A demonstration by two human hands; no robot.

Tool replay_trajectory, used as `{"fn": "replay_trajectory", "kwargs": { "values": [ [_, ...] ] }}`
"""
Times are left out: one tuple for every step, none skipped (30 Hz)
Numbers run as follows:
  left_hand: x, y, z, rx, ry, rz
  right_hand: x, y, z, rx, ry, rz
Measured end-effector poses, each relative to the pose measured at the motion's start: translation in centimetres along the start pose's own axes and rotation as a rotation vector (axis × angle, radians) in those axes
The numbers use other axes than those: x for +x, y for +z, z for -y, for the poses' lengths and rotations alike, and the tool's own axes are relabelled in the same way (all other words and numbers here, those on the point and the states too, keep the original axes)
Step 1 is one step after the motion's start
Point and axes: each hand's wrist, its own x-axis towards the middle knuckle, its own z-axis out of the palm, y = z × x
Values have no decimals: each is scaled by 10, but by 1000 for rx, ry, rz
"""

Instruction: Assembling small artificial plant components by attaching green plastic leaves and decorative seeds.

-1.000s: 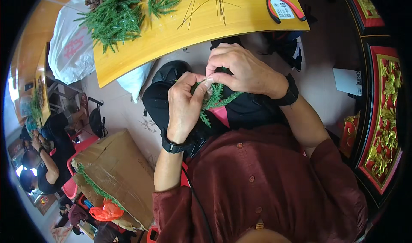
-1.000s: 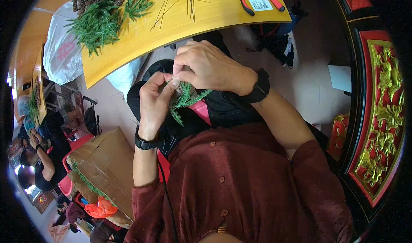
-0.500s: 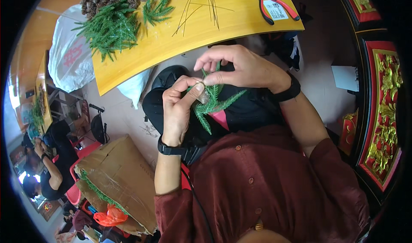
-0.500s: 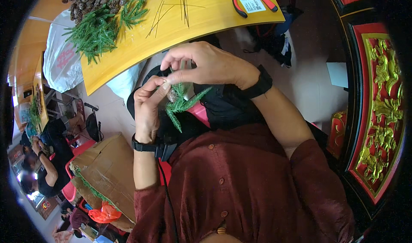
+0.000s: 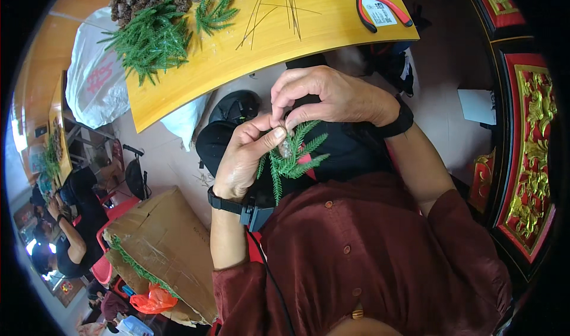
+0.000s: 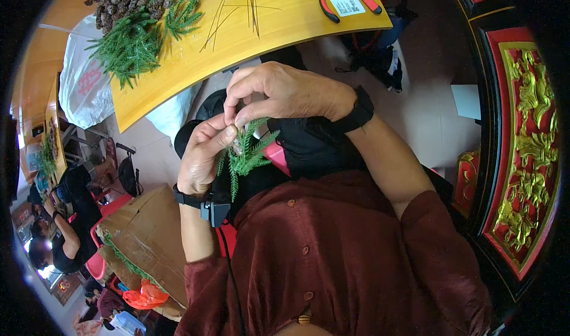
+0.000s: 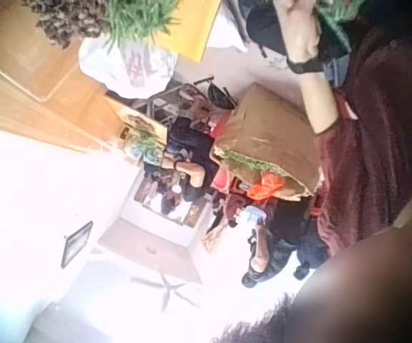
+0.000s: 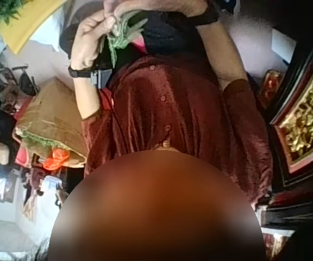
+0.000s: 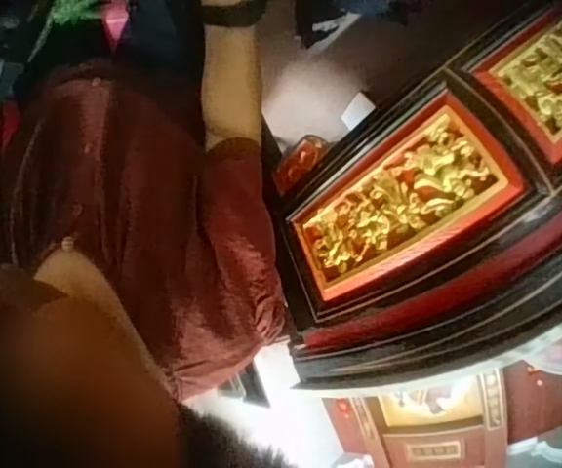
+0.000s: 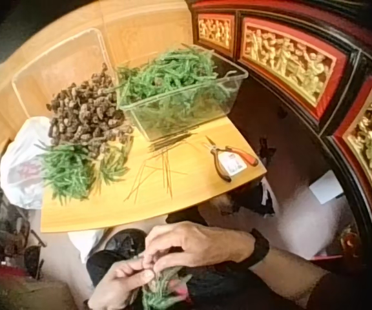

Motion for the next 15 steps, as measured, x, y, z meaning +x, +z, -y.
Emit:
{"fn": "replay_trajectory", "kwargs": {
  "values": [
    [0, -1, 0, -14, -10, 14, 0, 0, 0, 0, 0, -1],
    [-1, -2, 1, -29, -21, 28, 0, 1, -1, -10, -31, -7],
    [-1, -2, 1, -43, -31, 42, 1, 1, -2, -20, -61, -14],
    [-1, -1, 0, -42, -32, 43, 0, 2, -3, -29, -92, -21],
    [-1, 0, 0, -48, -53, 44, 0, 2, -3, -29, -92, -22],
    [-1, 0, -1, -54, -74, 44, 0, 3, -3, -35, -84, -24],
    [-1, 1, -2, -60, -95, 44, -1, 3, -3, -40, -76, -24],
    [-1, 0, -2, -60, -94, 44, 0, 4, -3, -46, -69, -25],
    [-1, -2, -2, -58, -102, 43, 0, 4, -4, -47, -68, -26],
    [0, -4, -2, -56, -109, 42, 0, 5, -6, -37, -47, -37],
    [0, -6, -2, -54, -116, 41, 1, 6, -7, -28, -26, -47],
    [1, -6, -3, -54, -115, 40, 2, 6, -7, -18, -5, -56],
    [1, -5, -4, 56, -61, -4, 2, 7, -7, -19, -6, -56],
    [1, -4, -4, 166, -6, -49, 3, 8, -6, -86, 46, -53],
    [1, -4, -5, 276, 48, -94, 4, 9, -5, -153, 97, -51]
  ]
}}
